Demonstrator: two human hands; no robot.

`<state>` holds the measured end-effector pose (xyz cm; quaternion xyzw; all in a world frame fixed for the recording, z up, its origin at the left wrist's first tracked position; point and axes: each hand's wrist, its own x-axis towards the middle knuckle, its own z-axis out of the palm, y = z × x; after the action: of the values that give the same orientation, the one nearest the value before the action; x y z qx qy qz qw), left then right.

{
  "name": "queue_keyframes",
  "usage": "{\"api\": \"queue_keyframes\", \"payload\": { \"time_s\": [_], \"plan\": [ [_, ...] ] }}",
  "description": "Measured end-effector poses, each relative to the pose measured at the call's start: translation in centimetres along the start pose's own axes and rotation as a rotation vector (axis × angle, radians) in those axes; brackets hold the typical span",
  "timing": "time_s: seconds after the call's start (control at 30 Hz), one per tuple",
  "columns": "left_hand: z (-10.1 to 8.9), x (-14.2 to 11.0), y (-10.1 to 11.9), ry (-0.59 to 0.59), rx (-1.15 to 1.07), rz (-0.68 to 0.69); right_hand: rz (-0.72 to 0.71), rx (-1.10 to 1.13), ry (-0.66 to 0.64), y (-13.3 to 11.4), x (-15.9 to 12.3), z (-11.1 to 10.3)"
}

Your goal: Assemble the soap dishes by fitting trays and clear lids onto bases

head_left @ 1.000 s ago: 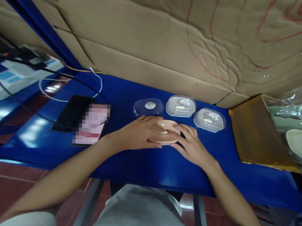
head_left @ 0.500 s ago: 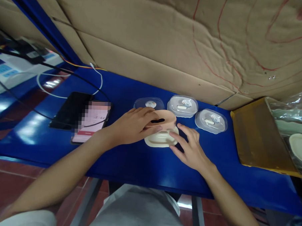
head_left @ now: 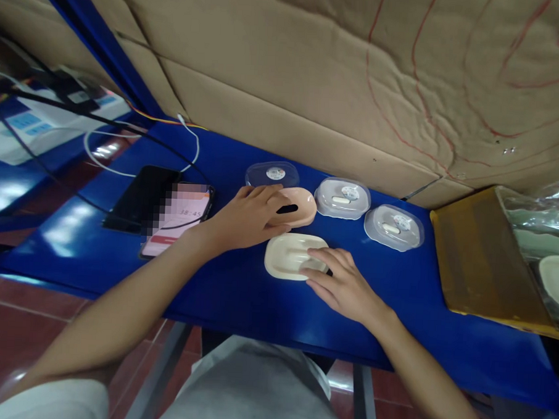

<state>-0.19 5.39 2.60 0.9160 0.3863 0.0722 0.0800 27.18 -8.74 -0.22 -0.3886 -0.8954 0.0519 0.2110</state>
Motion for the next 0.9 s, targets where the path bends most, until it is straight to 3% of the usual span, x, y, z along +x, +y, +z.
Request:
{"api": "queue_keyframes", "payload": {
  "time_s": [0.2,0.37,0.47,0.67,0.8,0.9],
  "plan": [
    [-0.2,0.1,0.6,-0.016,-0.017,-0.079,-0.021,-0.045,-0.046,-0.9,1.5,0.9],
    [-0.1,0.6,1.2,0.031,-0.017,-0.251,0.152,-0.087,-0.106,-0.2,2.3,1.2],
    [0.4,1.0,0.4,0.058,-0.045,-0.197,0.214,-0.026,-0.153,0.7,2.7,1.1],
    [1.1,1.1,-0.3,0.140,-0.130,-0.101,0.202,0.011,-0.212,1.0,4.7,1.2],
    [1.1,0.4,1.4,0.142,-0.030,-0.081,0.188,0.023,-0.198,2.2,5.8,-0.6],
    [1.3,-0.1,2.8,0.155,0.060,-0.110,0.268,-0.006,-0.122,5.3,6.5,-2.9]
  ]
}}
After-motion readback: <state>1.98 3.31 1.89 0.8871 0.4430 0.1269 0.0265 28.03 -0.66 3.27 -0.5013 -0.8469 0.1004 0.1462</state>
